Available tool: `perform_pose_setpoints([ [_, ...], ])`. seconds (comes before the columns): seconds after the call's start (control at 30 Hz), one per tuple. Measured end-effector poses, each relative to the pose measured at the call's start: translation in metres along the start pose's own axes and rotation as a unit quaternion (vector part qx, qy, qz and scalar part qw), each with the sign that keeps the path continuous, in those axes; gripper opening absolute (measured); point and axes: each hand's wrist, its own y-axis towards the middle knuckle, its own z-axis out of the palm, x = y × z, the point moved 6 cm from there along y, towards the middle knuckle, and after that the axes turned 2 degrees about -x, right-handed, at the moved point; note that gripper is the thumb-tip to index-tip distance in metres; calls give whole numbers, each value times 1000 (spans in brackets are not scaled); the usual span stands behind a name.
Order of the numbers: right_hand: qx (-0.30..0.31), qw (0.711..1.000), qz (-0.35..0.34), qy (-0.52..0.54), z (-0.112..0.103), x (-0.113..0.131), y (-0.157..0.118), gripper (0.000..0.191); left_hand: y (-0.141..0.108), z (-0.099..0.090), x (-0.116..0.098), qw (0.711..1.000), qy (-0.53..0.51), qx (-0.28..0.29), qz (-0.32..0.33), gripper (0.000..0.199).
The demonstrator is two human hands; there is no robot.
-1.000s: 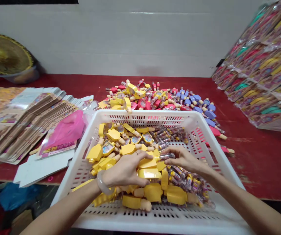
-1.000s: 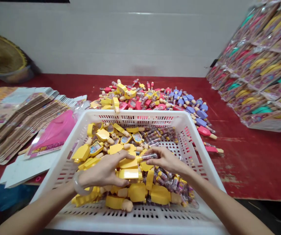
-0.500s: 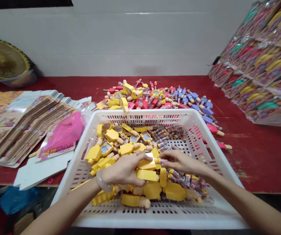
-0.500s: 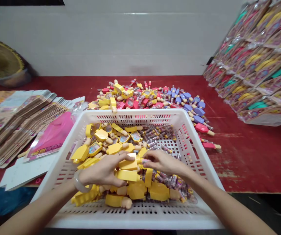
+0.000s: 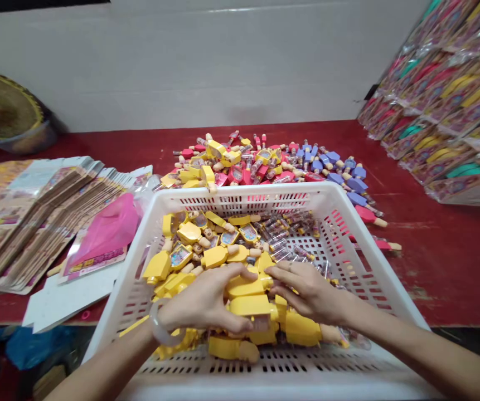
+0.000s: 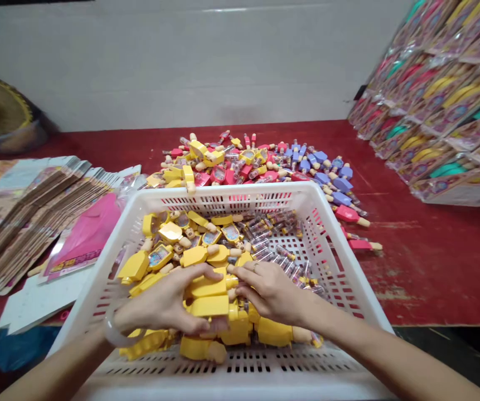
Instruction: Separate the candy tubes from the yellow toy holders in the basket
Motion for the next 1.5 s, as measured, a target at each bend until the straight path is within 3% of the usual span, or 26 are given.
perform_pose_setpoints([
  [0.07, 94, 978, 123, 140, 12, -17, -2, 29, -1, 10, -6, 983, 171, -4, 67, 66],
  [0.13, 205, 899, 247, 296, 29, -30, -10, 43, -1, 20, -8, 952, 283, -3, 118, 66],
  [0.17, 248, 855, 291, 351, 34, -33, -14, 48, -1, 23, -7, 943, 306, -3, 130, 65],
  [0.2, 269, 829, 315, 376, 35, -36, -15, 49, 0, 23, -6, 942, 307, -3, 133, 66],
  [0.23, 267, 830, 323, 368, 31, -39, -14, 48, 1, 22, -5, 948, 291, -4, 127, 67],
  [0.37, 141, 947, 220, 187, -5, -34, 1, 35, 4, 7, -1, 984, 158, -16, 77, 67],
  [0.43, 105, 963, 193, 153, -14, -27, 3, 30, 4, 5, -1, 988, 130, -26, 77, 66],
  [0.5, 95, 953, 211, 193, -13, -26, 1, 29, 3, 9, -2, 979, 174, -42, 97, 70],
  [0.57, 134, 911, 257, 293, 0, -30, -4, 40, 2, 17, -4, 950, 273, -56, 139, 73],
  [0.67, 220, 802, 336, 443, 28, -39, -15, 50, 1, 28, -6, 899, 388, -51, 195, 69],
  [0.73, 209, 770, 379, 470, 39, -51, -18, 54, 4, 28, -4, 896, 401, -34, 187, 69],
  [0.87, 152, 788, 401, 441, 48, -71, -16, 55, 13, 20, 7, 937, 323, -15, 134, 67],
  [1.03, 218, 814, 347, 411, 51, -69, -15, 44, 14, 16, 19, 974, 209, -34, 85, 88],
  [1.1, 218, 835, 334, 379, 46, -67, -15, 44, 14, 12, 21, 984, 161, -35, 65, 78],
  [1.17, 215, 852, 322, 353, 41, -63, -14, 43, 14, 7, 22, 992, 119, -24, 33, 52],
  [1.23, 203, 887, 278, 309, 32, -55, -10, 39, 14, 2, 22, 998, 63, 4, -12, 40],
  [1.3, 167, 949, 181, 198, 20, -42, -3, 33, 13, 3, 24, 994, -39, 49, -84, 42],
  [1.37, 110, 992, 58, 15, 10, -24, 2, 23, 9, 11, 27, 967, -164, 107, -165, 46],
  [1.43, 75, 985, -17, -156, 8, -8, 0, 12, 4, 24, 27, 930, -252, 164, -213, 48],
  [1.5, 89, 966, -8, -242, 14, -2, -3, 15, 3, 34, 24, 926, -262, 187, -198, 47],
])
